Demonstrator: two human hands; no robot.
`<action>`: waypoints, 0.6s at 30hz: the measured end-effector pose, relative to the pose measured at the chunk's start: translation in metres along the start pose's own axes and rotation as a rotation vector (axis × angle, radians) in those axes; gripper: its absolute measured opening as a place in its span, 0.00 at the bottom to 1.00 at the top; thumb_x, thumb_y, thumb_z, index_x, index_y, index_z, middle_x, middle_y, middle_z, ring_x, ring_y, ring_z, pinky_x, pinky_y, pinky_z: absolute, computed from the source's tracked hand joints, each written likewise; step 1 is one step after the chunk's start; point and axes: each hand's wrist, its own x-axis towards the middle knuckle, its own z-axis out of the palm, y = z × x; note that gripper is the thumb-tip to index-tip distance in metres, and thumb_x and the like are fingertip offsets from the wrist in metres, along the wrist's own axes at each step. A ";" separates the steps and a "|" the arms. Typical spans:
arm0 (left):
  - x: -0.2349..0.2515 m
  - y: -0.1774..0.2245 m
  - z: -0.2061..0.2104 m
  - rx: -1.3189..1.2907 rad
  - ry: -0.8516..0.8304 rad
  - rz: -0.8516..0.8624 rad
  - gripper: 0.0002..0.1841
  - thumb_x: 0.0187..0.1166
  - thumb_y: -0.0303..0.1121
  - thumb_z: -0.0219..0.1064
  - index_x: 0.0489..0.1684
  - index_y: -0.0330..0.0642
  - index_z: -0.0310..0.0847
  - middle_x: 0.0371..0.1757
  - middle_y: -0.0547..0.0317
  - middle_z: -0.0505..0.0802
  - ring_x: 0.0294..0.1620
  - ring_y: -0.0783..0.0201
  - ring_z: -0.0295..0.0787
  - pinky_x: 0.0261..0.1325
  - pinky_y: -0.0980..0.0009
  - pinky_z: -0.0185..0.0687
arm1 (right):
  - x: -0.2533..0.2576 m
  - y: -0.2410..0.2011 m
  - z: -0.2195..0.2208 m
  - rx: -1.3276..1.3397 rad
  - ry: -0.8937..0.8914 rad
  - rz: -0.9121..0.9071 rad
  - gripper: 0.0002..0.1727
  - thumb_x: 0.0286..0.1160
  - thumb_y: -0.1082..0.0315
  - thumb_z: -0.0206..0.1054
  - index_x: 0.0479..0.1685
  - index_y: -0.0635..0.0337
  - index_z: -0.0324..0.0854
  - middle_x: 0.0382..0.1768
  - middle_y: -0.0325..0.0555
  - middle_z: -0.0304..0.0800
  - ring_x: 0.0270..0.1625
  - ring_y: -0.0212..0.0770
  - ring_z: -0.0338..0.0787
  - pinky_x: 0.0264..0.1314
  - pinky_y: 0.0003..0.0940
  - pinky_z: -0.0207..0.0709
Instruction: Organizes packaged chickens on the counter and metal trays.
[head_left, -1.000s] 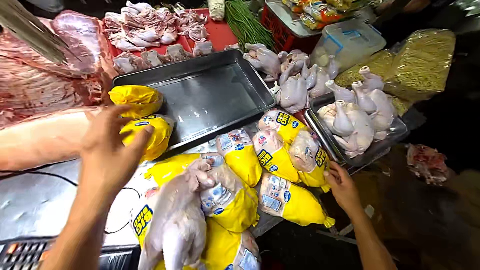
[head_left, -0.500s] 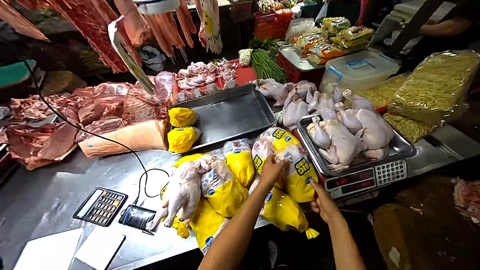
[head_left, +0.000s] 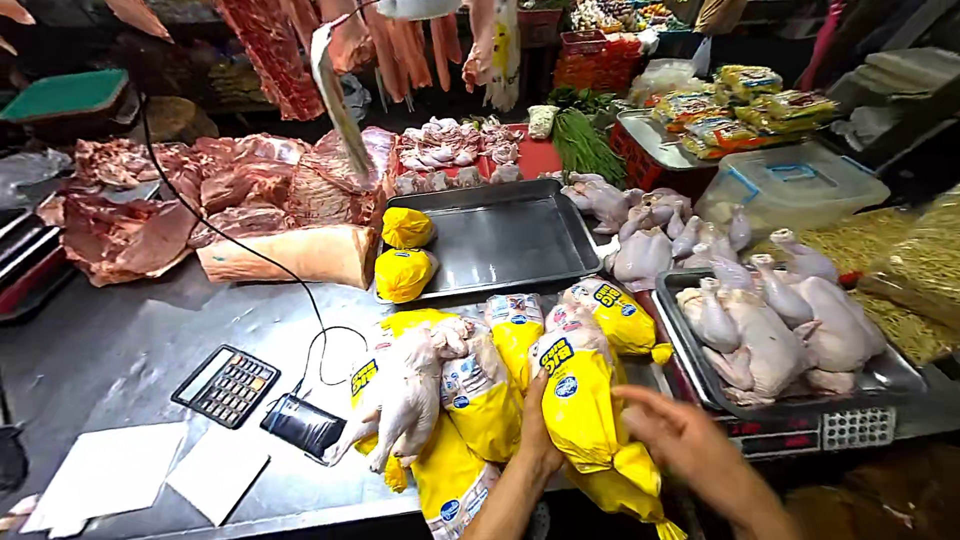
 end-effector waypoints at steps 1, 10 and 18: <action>-0.001 0.010 -0.003 0.007 -0.004 0.019 0.28 0.85 0.46 0.54 0.83 0.46 0.62 0.58 0.47 0.93 0.56 0.57 0.94 0.58 0.57 0.92 | 0.015 0.003 -0.001 -0.002 0.068 -0.005 0.37 0.75 0.40 0.65 0.77 0.56 0.79 0.49 0.47 0.91 0.39 0.39 0.89 0.38 0.40 0.85; 0.018 0.114 0.014 0.499 -0.113 0.157 0.63 0.65 0.33 0.79 0.97 0.46 0.25 0.78 0.40 0.79 0.66 0.54 0.90 0.67 0.56 0.89 | 0.092 0.005 0.074 0.967 -0.052 0.160 0.70 0.44 0.41 0.88 0.93 0.52 0.45 0.64 0.45 0.89 0.60 0.38 0.94 0.60 0.37 0.91; 0.044 0.229 0.017 1.401 -0.155 0.144 0.37 0.81 0.46 0.69 0.88 0.38 0.63 0.80 0.42 0.79 0.69 0.52 0.86 0.69 0.54 0.84 | 0.175 -0.005 0.092 1.134 -0.090 0.161 0.29 0.55 0.51 0.78 0.57 0.55 0.82 0.43 0.45 0.97 0.45 0.38 0.97 0.48 0.39 0.94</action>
